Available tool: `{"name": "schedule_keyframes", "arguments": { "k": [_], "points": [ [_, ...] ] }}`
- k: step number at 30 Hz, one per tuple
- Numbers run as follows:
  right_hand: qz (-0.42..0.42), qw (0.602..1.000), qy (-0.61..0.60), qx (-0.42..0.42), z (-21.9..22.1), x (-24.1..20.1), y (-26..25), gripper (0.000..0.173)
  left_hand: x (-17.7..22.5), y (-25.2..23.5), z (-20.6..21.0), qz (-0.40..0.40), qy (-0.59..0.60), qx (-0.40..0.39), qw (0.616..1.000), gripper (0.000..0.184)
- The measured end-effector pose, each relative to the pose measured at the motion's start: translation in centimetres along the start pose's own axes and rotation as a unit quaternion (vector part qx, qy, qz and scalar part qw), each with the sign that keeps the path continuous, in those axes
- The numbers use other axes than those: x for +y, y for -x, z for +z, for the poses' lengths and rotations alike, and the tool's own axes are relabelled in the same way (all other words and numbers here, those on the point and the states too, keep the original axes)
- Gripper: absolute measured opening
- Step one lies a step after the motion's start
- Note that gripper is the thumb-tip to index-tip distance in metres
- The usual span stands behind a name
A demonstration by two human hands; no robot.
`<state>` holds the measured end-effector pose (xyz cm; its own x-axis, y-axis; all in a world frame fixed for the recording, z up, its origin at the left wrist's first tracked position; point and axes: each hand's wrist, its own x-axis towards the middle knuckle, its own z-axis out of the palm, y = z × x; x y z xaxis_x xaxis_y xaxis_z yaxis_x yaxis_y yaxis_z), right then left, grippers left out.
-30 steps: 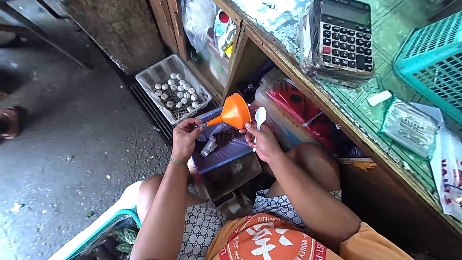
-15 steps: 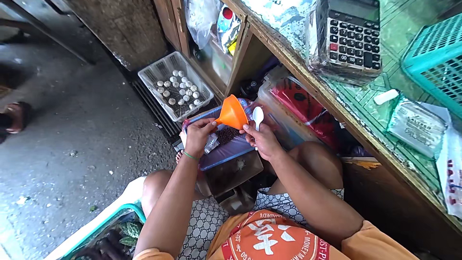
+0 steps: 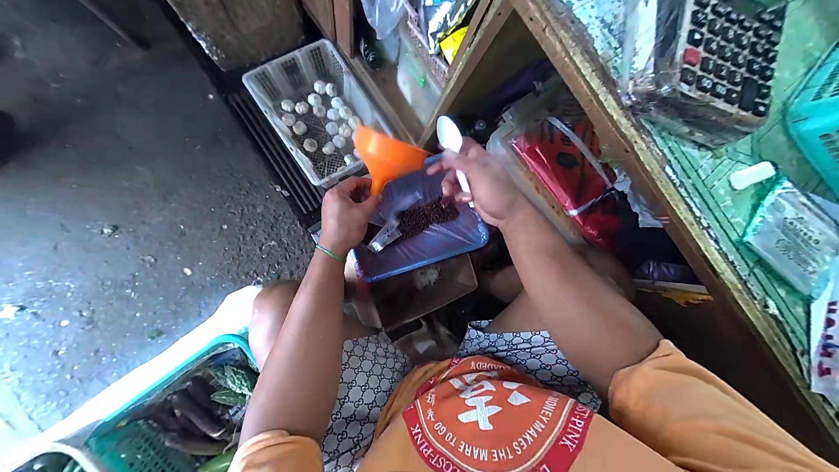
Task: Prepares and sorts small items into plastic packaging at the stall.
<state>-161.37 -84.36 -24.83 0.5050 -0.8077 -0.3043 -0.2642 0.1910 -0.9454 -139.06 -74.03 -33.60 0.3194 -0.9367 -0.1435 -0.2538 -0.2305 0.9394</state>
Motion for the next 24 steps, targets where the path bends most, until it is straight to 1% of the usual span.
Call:
{"name": "schedule_keyframes", "arguments": {
  "k": [2, 3, 4, 5, 6, 8, 9, 11, 13, 14, 16, 18, 20, 22, 24],
  "points": [
    [0.016, 0.999, -0.024, 0.035, -0.6, 2.1, -0.7, 0.036, -0.7, -0.3, -0.6, -0.001, 0.079, 0.025, 0.997, 0.023],
    [0.036, 0.999, -0.005, 0.040, -0.8, 3.8, -0.8, 0.034, -1.0, -0.4, -0.8, -0.003, 0.127, 0.043, 0.991, 0.024],
    [0.063, 0.997, 0.041, 0.021, -0.9, 6.0, -1.0, 0.033, -1.1, -0.5, -1.1, -0.006, 0.171, 0.061, 0.983, 0.024],
    [0.096, 0.989, 0.115, -0.017, -0.8, 8.6, -1.4, 0.031, -1.1, -0.5, -1.5, -0.008, 0.210, 0.079, 0.975, 0.023],
    [0.119, 0.972, 0.197, -0.053, -0.6, 11.6, -2.1, 0.029, -1.2, -0.5, -1.7, -0.009, 0.234, 0.096, 0.967, 0.023],
    [0.147, 0.915, 0.362, -0.102, -0.2, 16.4, -3.7, 0.026, -1.4, -0.5, -2.0, 0.000, 0.243, 0.131, 0.961, 0.025],
    [0.151, 0.878, 0.441, -0.111, -0.1, 17.6, -4.2, 0.026, -1.5, -0.5, -2.0, 0.007, 0.236, 0.148, 0.960, 0.027],
    [0.184, 0.805, 0.552, -0.117, 0.3, 17.5, -4.7, 0.025, -1.6, -0.5, -2.2, 0.016, 0.210, 0.183, 0.960, 0.032],
    [0.228, 0.764, 0.596, -0.096, 0.5, 16.6, -5.0, 0.024, -2.0, -0.4, -2.4, 0.020, 0.210, 0.207, 0.955, 0.037],
    [0.247, 0.751, 0.605, -0.089, 0.6, 16.1, -5.2, 0.025, -2.2, -0.4, -2.6, 0.023, 0.215, 0.208, 0.954, 0.039],
    [0.258, 0.741, 0.613, -0.092, 0.2, 16.2, -5.4, 0.025, -2.4, -0.5, -2.7, 0.022, 0.225, 0.206, 0.952, 0.040],
    [0.238, 0.733, 0.628, -0.105, -0.4, 17.6, -5.7, 0.023, -2.6, -0.6, -2.7, 0.019, 0.228, 0.201, 0.953, 0.039],
    [0.210, 0.736, 0.635, -0.106, -0.4, 18.8, -5.9, 0.021, -2.4, -0.6, -2.7, 0.015, 0.220, 0.199, 0.955, 0.038],
    [0.180, 0.757, 0.620, -0.102, 0.4, 19.8, -6.0, 0.021, -2.4, -0.6, -2.5, 0.015, 0.204, 0.201, 0.958, 0.036],
    [0.161, 0.788, 0.586, -0.101, 1.7, 21.5, -6.3, 0.021, -2.5, -0.7, -2.4, 0.018, 0.195, 0.205, 0.959, 0.036]
  ]
}}
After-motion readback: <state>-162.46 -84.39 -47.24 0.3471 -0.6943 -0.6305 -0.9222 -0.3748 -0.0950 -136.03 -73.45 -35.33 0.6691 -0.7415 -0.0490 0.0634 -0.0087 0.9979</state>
